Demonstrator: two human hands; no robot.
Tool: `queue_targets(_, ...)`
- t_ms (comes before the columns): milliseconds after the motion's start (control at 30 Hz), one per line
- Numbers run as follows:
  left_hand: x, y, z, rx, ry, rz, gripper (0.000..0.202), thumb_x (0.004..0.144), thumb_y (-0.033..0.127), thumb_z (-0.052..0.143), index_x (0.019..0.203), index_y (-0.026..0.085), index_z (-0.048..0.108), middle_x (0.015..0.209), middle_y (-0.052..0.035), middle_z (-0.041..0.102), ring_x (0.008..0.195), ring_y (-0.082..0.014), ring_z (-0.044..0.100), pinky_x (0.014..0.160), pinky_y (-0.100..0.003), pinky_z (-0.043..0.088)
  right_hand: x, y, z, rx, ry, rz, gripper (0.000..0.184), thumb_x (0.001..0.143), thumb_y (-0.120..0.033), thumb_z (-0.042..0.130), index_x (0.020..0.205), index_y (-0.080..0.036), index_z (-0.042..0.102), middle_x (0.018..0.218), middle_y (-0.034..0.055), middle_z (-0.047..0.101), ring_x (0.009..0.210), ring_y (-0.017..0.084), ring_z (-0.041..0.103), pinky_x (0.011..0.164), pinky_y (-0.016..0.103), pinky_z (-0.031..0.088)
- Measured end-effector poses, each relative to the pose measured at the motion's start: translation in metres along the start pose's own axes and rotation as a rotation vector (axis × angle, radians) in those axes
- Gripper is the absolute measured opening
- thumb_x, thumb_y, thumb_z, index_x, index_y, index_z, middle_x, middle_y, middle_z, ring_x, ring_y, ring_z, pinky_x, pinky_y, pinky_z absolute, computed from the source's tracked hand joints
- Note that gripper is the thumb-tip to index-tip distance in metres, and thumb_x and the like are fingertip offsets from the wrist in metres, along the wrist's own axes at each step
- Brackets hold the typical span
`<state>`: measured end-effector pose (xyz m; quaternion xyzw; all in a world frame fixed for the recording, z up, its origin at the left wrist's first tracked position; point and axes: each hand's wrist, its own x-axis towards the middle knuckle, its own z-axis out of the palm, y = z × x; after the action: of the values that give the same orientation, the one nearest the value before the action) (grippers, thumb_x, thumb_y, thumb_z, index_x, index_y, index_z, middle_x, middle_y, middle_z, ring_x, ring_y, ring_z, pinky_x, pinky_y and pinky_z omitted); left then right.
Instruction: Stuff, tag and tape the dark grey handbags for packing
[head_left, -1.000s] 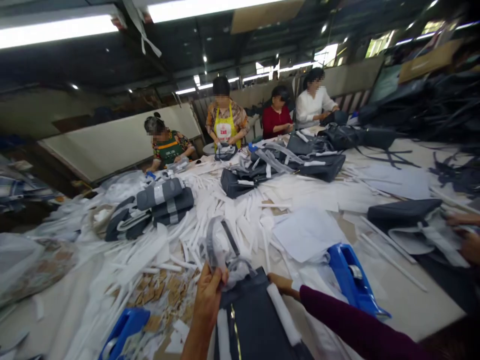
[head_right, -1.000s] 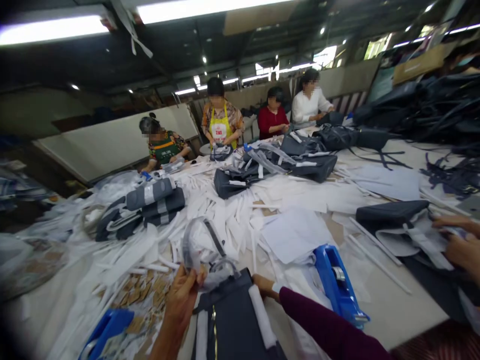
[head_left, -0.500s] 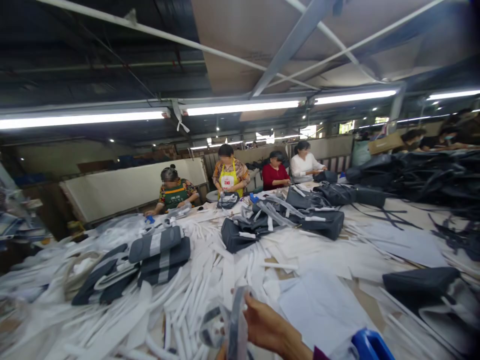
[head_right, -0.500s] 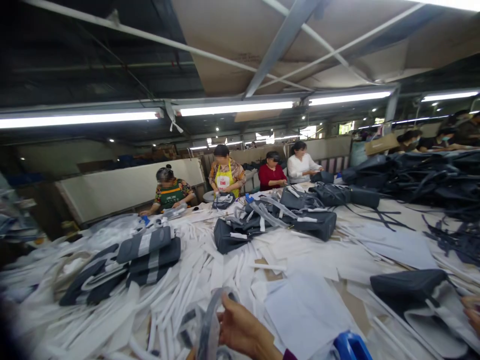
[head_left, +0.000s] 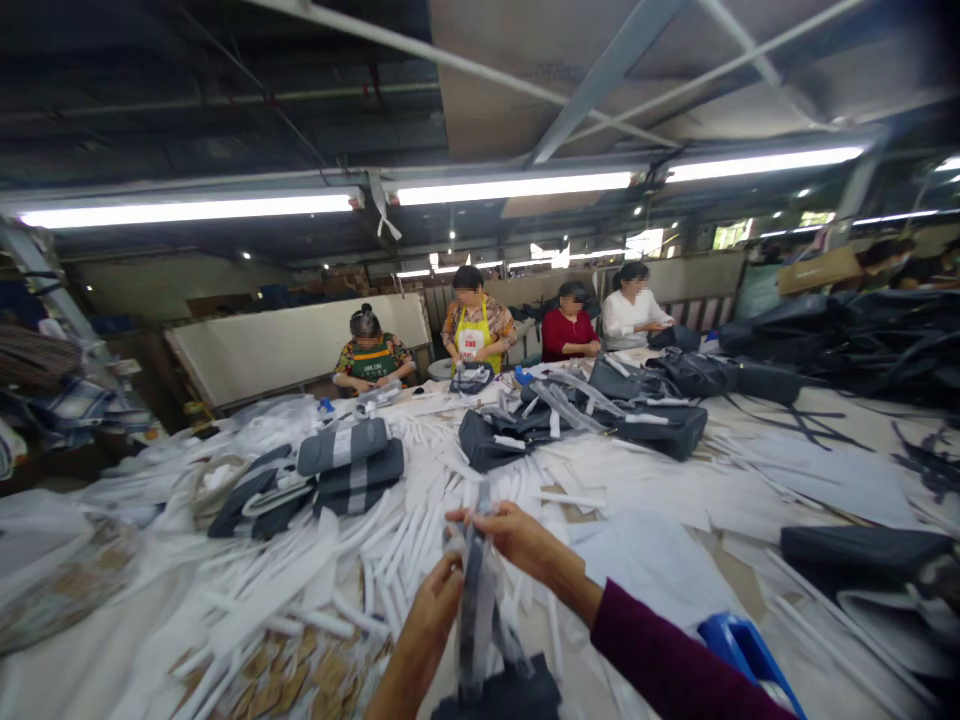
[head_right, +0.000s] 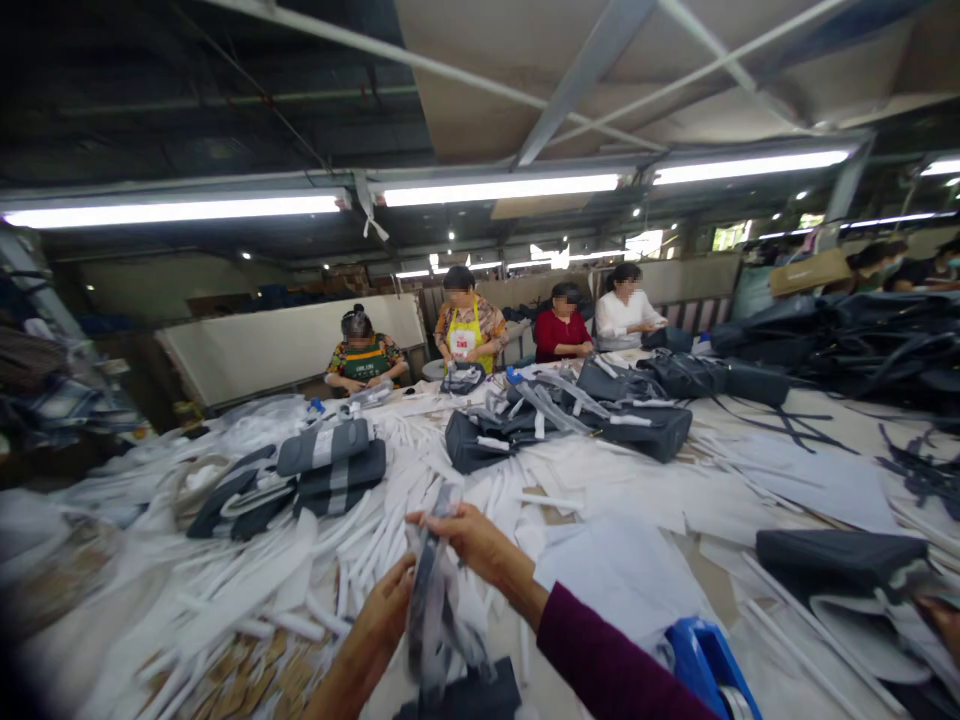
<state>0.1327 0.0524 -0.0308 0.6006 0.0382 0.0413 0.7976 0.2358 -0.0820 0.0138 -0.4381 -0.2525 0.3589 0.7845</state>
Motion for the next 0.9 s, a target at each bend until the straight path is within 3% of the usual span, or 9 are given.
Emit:
queue_targets(133,0.009,0.032,0.006,0.027,0.019,-0.032,0.05,0.07,0.046,0.073,0.108,0.018,0.057,0.087,-0.0032,0.065,0.079,-0.015,0.06,0.073,-0.025,0.043,0.008,-0.013,-0.008,-0.213,0.027,-0.081,0.046,0.067,-0.039,0.078,0.103,-0.012,0.071,0.098,0.0098,0.071,0.089,0.02,0.063,0.095,0.036,0.039)
queue_targets(300,0.023,0.039,0.002,0.158,0.01,-0.047,0.054,0.062,0.034,0.079,0.106,0.016,0.053,0.087,-0.0022,0.062,0.081,-0.0146,0.059,0.076,-0.026,0.043,0.011,-0.023,-0.015,-0.359,0.05,-0.132,0.054,0.065,-0.041,0.078,0.11,-0.014,0.068,0.11,0.009,0.068,0.104,0.023,0.06,0.1,0.039,0.038)
queue_targets(367,0.025,0.037,0.002,0.23,0.027,0.001,0.055,0.062,0.032,0.077,0.108,0.015,0.051,0.09,-0.0036,0.06,0.082,-0.0153,0.058,0.079,-0.029,0.044,0.011,-0.024,-0.015,-0.437,0.056,-0.159,0.053,0.067,-0.042,0.076,0.11,-0.013,0.067,0.106,0.0079,0.069,0.1,0.023,0.061,0.096,0.04,0.041)
queue_targets(533,0.03,0.036,0.01,0.568,0.286,0.218,0.053,0.058,0.025,0.076,0.102,0.017,0.048,0.091,-0.0019,0.053,0.072,-0.0113,0.051,0.066,-0.025,0.043,0.012,-0.02,-0.012,-0.745,0.045,-0.307,0.035,0.073,-0.043,0.071,0.093,-0.015,0.073,0.085,0.0049,0.07,0.084,0.022,0.062,0.084,0.036,0.046)
queue_targets(600,0.033,0.039,0.014,0.625,0.249,0.267,0.043,0.061,0.021,0.073,0.096,0.018,0.048,0.086,0.0001,0.055,0.073,-0.0117,0.052,0.066,-0.024,0.042,0.012,-0.019,-0.01,-0.843,0.048,-0.366,0.028,0.074,-0.041,0.07,0.089,-0.017,0.074,0.084,0.005,0.07,0.081,0.022,0.062,0.081,0.036,0.046)
queue_targets(733,0.038,0.047,0.018,0.447,0.059,0.216,0.029,0.066,0.024,0.066,0.087,0.018,0.048,0.077,0.0018,0.058,0.072,-0.013,0.055,0.064,-0.024,0.042,0.004,-0.021,-0.002,-0.952,0.032,-0.447,0.022,0.078,-0.039,0.066,0.083,-0.019,0.075,0.088,0.0064,0.069,0.089,0.023,0.061,0.085,0.036,0.044)
queue_targets(900,0.031,0.048,0.008,0.225,0.121,0.233,0.024,0.07,0.028,0.061,0.086,0.017,0.047,0.07,0.0043,0.053,0.058,-0.0081,0.048,0.06,-0.022,0.039,-0.017,-0.02,-0.01,-0.878,0.146,-0.43,0.014,0.073,-0.031,0.069,0.082,-0.02,0.072,0.094,0.006,0.067,0.094,0.024,0.059,0.091,0.038,0.041)
